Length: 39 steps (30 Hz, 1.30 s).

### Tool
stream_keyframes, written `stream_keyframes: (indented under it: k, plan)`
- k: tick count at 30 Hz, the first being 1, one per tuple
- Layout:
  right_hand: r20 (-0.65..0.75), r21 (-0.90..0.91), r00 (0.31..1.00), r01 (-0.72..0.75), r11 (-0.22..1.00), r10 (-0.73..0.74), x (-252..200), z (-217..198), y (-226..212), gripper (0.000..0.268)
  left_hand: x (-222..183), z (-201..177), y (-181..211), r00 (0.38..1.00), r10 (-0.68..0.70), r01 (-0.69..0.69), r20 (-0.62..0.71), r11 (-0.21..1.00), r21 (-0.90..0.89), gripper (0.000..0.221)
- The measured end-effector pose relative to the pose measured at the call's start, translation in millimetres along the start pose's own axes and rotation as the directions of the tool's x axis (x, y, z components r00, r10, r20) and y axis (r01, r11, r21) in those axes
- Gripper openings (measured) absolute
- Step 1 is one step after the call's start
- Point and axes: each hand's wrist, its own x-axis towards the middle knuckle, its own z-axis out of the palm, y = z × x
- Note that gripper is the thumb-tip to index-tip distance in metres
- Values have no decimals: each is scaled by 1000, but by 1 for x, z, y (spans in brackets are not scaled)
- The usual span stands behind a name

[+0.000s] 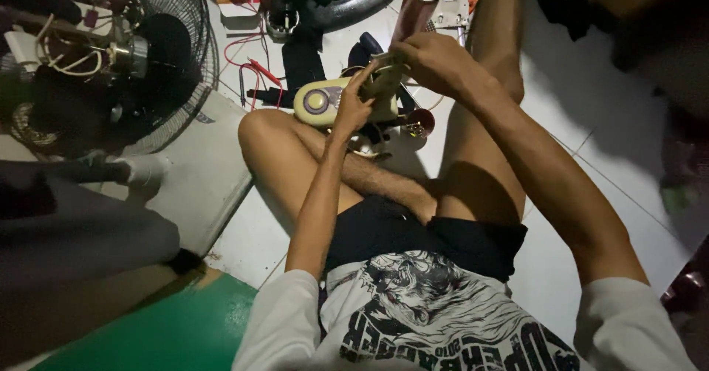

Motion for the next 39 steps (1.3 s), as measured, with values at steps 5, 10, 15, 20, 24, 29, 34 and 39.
stream_keyframes:
  k: [5, 10, 15, 20, 24, 29, 34, 39]
  plan:
    - [521, 447, 688, -724, 525, 505, 27, -65, -43, 64, -6, -1, 29, 990, 144, -144, 3, 986, 86, 93]
    - [147, 134, 988, 29, 991, -49, 20, -23, -6, 29, 2, 0, -5, 994, 107, -107, -10, 994, 19, 94]
    - [139, 145, 989, 35, 989, -55, 22, -40, -18, 10, -1, -2, 1, 995, 101, -100, -19, 993, 61, 97]
    - [0, 730, 940, -234, 642, 342, 17, -54, -26, 62, -6, -4, 35, 990, 142, -141, -1, 984, 106, 97]
    - [-13, 692, 945, -227, 686, 326, 2, -17, -7, 40, 2, -1, -2, 981, 191, -185, -45, 976, 112, 87]
    - [-67, 631, 952, -192, 752, 299, -7, -5, -8, 36, -6, -1, 30, 990, 141, -140, -10, 987, 84, 85]
    - [-77, 510, 972, -151, 847, 220, -9, 13, -4, 37, 0, -1, 12, 981, 195, -191, -20, 974, 119, 84]
    - [15, 499, 991, -125, 857, 135, -8, -4, -11, 36, -9, 1, 38, 985, 174, -173, -3, 982, 78, 86]
